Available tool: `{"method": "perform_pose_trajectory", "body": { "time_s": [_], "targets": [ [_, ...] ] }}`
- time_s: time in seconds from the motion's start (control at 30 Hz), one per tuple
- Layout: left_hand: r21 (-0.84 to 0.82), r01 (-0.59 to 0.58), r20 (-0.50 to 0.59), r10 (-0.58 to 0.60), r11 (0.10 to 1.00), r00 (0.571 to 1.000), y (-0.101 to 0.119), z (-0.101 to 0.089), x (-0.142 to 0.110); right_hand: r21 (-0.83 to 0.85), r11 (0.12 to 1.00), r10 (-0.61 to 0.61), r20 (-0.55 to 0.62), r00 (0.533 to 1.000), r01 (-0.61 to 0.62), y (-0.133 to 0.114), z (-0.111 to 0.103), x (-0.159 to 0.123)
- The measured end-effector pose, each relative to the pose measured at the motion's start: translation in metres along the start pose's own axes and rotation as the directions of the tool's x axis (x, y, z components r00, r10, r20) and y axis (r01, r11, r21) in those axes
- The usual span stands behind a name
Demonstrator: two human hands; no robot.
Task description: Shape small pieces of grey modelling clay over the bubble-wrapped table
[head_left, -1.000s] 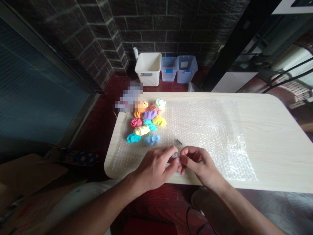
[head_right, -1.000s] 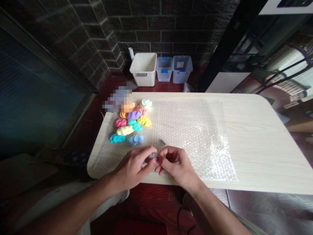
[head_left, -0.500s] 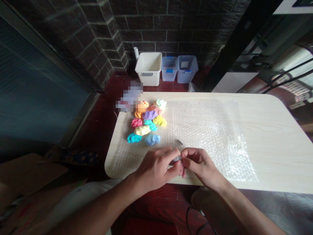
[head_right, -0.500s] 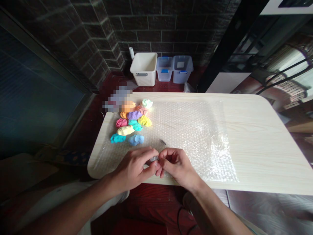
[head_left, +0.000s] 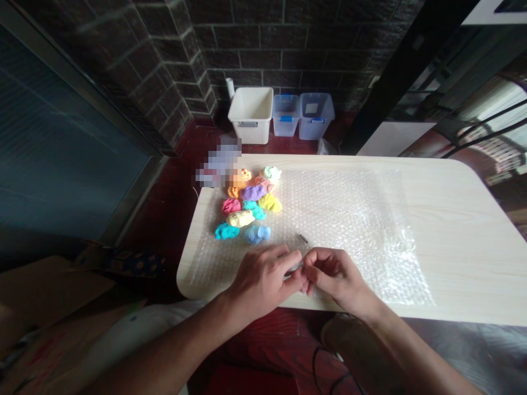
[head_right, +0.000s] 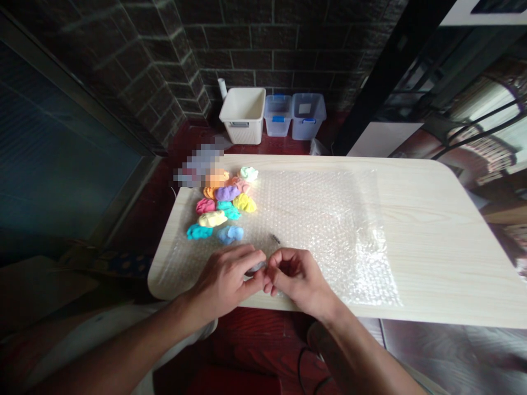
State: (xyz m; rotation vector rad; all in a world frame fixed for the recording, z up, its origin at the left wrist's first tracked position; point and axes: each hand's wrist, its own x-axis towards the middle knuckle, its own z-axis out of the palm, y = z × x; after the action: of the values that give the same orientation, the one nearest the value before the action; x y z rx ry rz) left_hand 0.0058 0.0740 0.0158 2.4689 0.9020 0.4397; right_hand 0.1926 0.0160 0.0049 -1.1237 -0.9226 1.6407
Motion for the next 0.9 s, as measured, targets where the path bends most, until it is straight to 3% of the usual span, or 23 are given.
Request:
{"method": "perform_pose_trajectory", "body": {
  "time_s": [0.1, 0.23, 0.43, 0.6, 0.9],
  "targets": [
    [-0.056, 0.073, -0.004, -0.073, 0.996, 0.997, -0.002, -0.001, 0.0, 0.035, 0.999, -0.026, -0.016, 1.0, 0.026, -0.002, 0.002, -0.003],
    [-0.132, 0.06, -0.017, -0.062, 0.989, 0.998, -0.004, -0.001, 0.001, 0.099, 0.994, -0.05, -0.055, 0.997, 0.055, -0.003, -0.002, -0.002],
    [0.013, 0.003, -0.004, -0.003, 1.0, 1.0, -0.006, 0.004, 0.001, 0.228, 0.974, 0.031, -0.094, 0.995, -0.008, -0.005, -0.009, 0.001],
    [-0.001, -0.006, 0.005, 0.006, 1.0, 1.0, -0.009, 0.01, -0.001, 0.308, 0.951, 0.057, -0.06, 0.997, -0.036, -0.006, -0.008, 0.0],
    [-0.083, 0.013, 0.015, -0.011, 0.997, 1.0, -0.005, 0.005, -0.002, 0.279, 0.96, 0.048, -0.058, 0.997, -0.03, -0.006, 0.003, -0.002]
  ]
}}
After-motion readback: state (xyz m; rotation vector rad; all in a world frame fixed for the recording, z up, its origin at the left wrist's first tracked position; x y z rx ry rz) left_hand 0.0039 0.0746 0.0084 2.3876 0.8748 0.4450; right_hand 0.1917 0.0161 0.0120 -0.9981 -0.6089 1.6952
